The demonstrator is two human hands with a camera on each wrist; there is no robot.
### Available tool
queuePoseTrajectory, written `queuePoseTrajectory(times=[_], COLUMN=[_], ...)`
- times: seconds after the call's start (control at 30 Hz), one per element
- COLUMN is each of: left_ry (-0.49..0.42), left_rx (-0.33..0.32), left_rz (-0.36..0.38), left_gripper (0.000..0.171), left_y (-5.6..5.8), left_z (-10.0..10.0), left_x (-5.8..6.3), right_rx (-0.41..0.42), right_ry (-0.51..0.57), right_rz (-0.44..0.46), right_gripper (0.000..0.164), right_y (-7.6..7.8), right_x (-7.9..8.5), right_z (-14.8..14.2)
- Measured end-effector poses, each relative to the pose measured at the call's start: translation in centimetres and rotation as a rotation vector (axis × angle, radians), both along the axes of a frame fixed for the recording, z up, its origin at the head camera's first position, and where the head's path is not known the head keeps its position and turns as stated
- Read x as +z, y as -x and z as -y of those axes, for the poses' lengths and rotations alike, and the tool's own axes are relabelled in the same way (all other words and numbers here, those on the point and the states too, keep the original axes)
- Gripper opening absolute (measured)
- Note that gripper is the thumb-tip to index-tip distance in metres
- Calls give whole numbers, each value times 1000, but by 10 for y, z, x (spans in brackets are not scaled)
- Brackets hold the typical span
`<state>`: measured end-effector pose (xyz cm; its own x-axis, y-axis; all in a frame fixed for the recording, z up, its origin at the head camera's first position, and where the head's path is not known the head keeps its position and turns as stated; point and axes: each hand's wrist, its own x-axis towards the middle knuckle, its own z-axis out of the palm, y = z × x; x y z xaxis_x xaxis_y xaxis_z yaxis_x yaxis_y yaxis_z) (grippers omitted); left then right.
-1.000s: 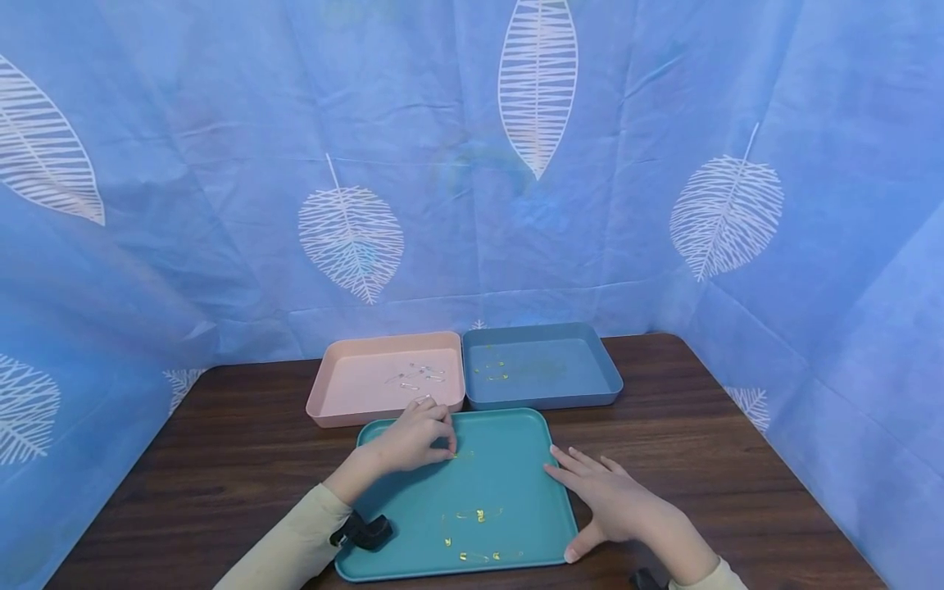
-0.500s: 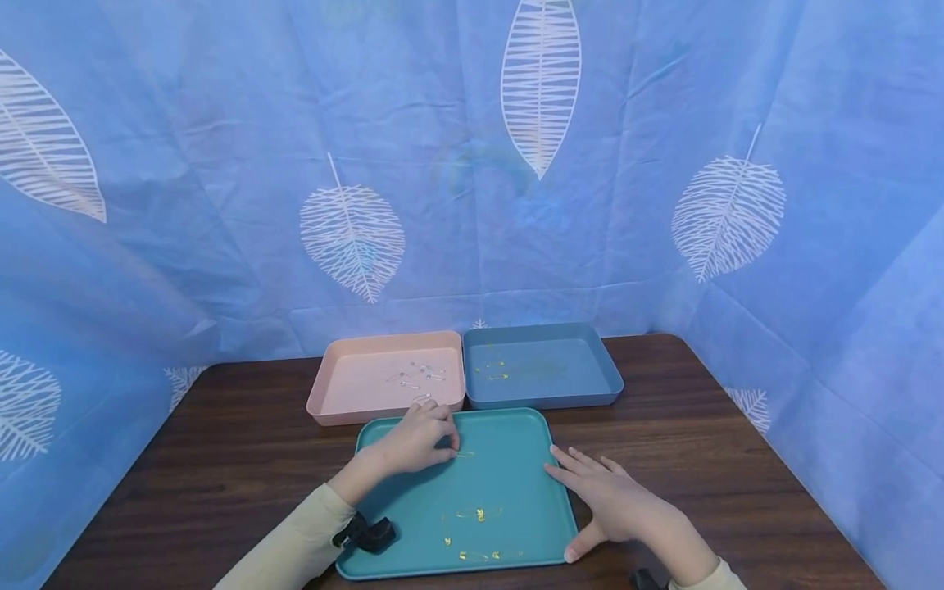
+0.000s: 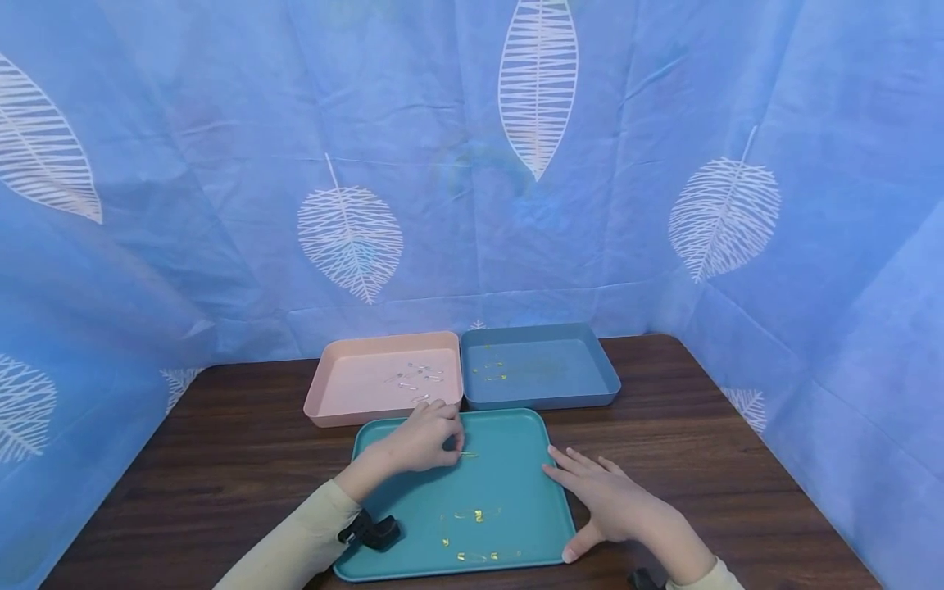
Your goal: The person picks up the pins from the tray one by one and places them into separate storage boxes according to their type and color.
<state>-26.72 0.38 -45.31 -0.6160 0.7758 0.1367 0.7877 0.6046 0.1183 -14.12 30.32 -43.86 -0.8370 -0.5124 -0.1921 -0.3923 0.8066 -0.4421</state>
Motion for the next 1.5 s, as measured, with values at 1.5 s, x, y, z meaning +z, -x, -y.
queuePoseTrajectory(times=[1.5], left_ry=[-44], left_rx=[-18], left_rz=[-282], left_gripper=[9], left_y=[55], left_z=[-76], left_x=[48], right_rx=[-9], right_ry=[10], right_rz=[9], right_gripper=[108], right_y=[0], right_x=[-2], right_z=[-1])
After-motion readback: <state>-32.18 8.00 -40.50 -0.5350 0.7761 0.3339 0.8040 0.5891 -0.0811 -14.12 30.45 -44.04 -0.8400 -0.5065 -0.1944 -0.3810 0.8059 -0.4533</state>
